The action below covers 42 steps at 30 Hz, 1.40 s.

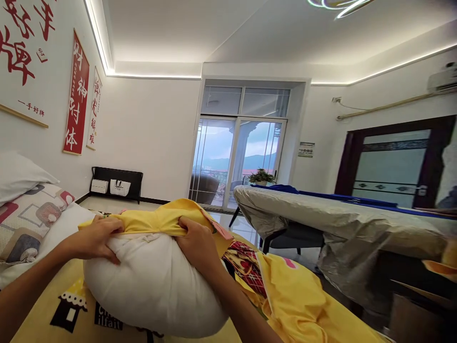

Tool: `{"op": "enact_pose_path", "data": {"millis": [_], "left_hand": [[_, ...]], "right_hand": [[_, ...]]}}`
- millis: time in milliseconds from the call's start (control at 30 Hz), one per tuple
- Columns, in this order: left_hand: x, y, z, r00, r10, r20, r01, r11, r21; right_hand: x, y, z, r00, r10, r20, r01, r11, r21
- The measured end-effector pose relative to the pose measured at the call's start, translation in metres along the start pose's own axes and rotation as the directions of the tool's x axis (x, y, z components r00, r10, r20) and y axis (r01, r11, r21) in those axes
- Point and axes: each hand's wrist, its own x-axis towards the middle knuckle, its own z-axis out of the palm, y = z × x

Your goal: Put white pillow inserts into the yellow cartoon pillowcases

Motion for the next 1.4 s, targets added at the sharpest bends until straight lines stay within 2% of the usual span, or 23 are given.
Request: {"op": "enact_pose_path", "data": {"millis": [100,167,200,267,333,367,400,433,467,500,567,600,633,700,767,833,933,1033,1100,1167,1233,1300,1400], "left_hand": [[-0.002,0.000,0.018,0.985,0.017,-0.169,0.000,0.995,0.105],[-0.007,0.000,0.030,0.942,0.077,-0.327,-0.023,0.986,0.166],[-0.009,-0.001,0.035,0.894,0.118,-0.433,-0.027,0.977,0.210],[-0.010,-0.004,0.048,0.738,0.216,-0.639,-0.014,0.952,0.307],[-0.005,-0.009,0.065,0.550,0.289,-0.784,0.047,0.926,0.374],[-0.001,-0.011,0.074,0.475,0.293,-0.830,0.095,0.920,0.380],[0.002,-0.013,0.083,0.431,0.275,-0.859,0.144,0.919,0.367],[0.005,-0.014,0.089,0.419,0.243,-0.875,0.182,0.922,0.343],[0.006,-0.013,0.093,0.448,0.202,-0.871,0.193,0.929,0.315],[0.005,-0.012,0.093,0.521,0.162,-0.838,0.171,0.942,0.288],[-0.002,-0.010,0.081,0.733,0.120,-0.670,0.038,0.976,0.216],[-0.007,-0.009,0.071,0.822,0.118,-0.557,-0.034,0.987,0.159],[-0.012,-0.010,0.059,0.884,0.117,-0.452,-0.084,0.992,0.094],[-0.020,-0.019,0.034,0.943,0.092,-0.320,-0.105,0.994,-0.026],[-0.024,-0.035,0.017,0.965,0.034,-0.261,-0.074,0.987,-0.144],[-0.027,-0.054,0.011,0.980,-0.014,-0.198,-0.046,0.955,-0.294],[-0.031,-0.077,0.017,0.991,-0.061,-0.122,-0.004,0.882,-0.470],[-0.033,-0.081,0.029,0.977,-0.121,-0.175,0.023,0.877,-0.481],[-0.030,-0.075,0.038,0.957,-0.156,-0.246,0.036,0.901,-0.431],[-0.023,-0.065,0.048,0.934,-0.170,-0.315,0.045,0.929,-0.368],[-0.012,-0.057,0.062,0.902,-0.176,-0.394,0.047,0.948,-0.316],[-0.001,-0.051,0.079,0.823,-0.229,-0.520,0.088,0.955,-0.282],[0.015,-0.046,0.101,0.618,-0.331,-0.713,0.205,0.943,-0.260]], "right_hand": [[-0.015,0.011,-0.017,0.994,-0.091,0.055,0.079,0.976,0.201],[-0.029,0.019,-0.035,0.966,-0.176,0.188,0.109,0.941,0.320],[-0.036,0.022,-0.043,0.942,-0.219,0.254,0.117,0.924,0.363],[-0.048,0.025,-0.051,0.902,-0.266,0.339,0.126,0.916,0.382],[-0.054,0.022,-0.045,0.916,-0.230,0.329,0.126,0.943,0.308],[-0.055,0.020,-0.037,0.937,-0.193,0.290,0.120,0.960,0.252],[-0.055,0.018,-0.026,0.958,-0.160,0.238,0.114,0.974,0.196],[-0.054,0.016,-0.015,0.976,-0.132,0.171,0.108,0.984,0.140],[-0.053,0.016,-0.004,0.990,-0.109,0.094,0.101,0.991,0.088],[-0.052,0.018,0.006,0.996,-0.093,0.016,0.092,0.995,0.042],[-0.050,0.023,0.018,0.989,-0.079,-0.126,0.078,0.997,-0.014],[-0.049,0.025,0.021,0.980,-0.081,-0.182,0.078,0.997,-0.023],[-0.047,0.027,0.022,0.971,-0.089,-0.221,0.086,0.996,-0.020],[-0.041,0.029,0.020,0.962,-0.108,-0.252,0.117,0.993,0.021],[-0.033,0.029,0.016,0.966,-0.117,-0.230,0.144,0.984,0.104],[-0.025,0.030,0.008,0.980,-0.126,-0.154,0.158,0.963,0.217],[-0.020,0.040,-0.009,0.980,-0.189,0.061,0.150,0.908,0.390],[-0.024,0.053,-0.030,0.915,-0.287,0.283,0.107,0.851,0.514],[-0.029,0.058,-0.040,0.871,-0.312,0.380,0.085,0.856,0.510],[-0.032,0.058,-0.041,0.872,-0.288,0.395,0.096,0.893,0.440],[-0.034,0.055,-0.032,0.909,-0.255,0.331,0.131,0.926,0.355],[-0.035,0.051,-0.015,0.941,-0.244,0.236,0.173,0.943,0.285],[-0.033,0.045,0.013,0.976,-0.213,0.038,0.204,0.965,0.166]]}}
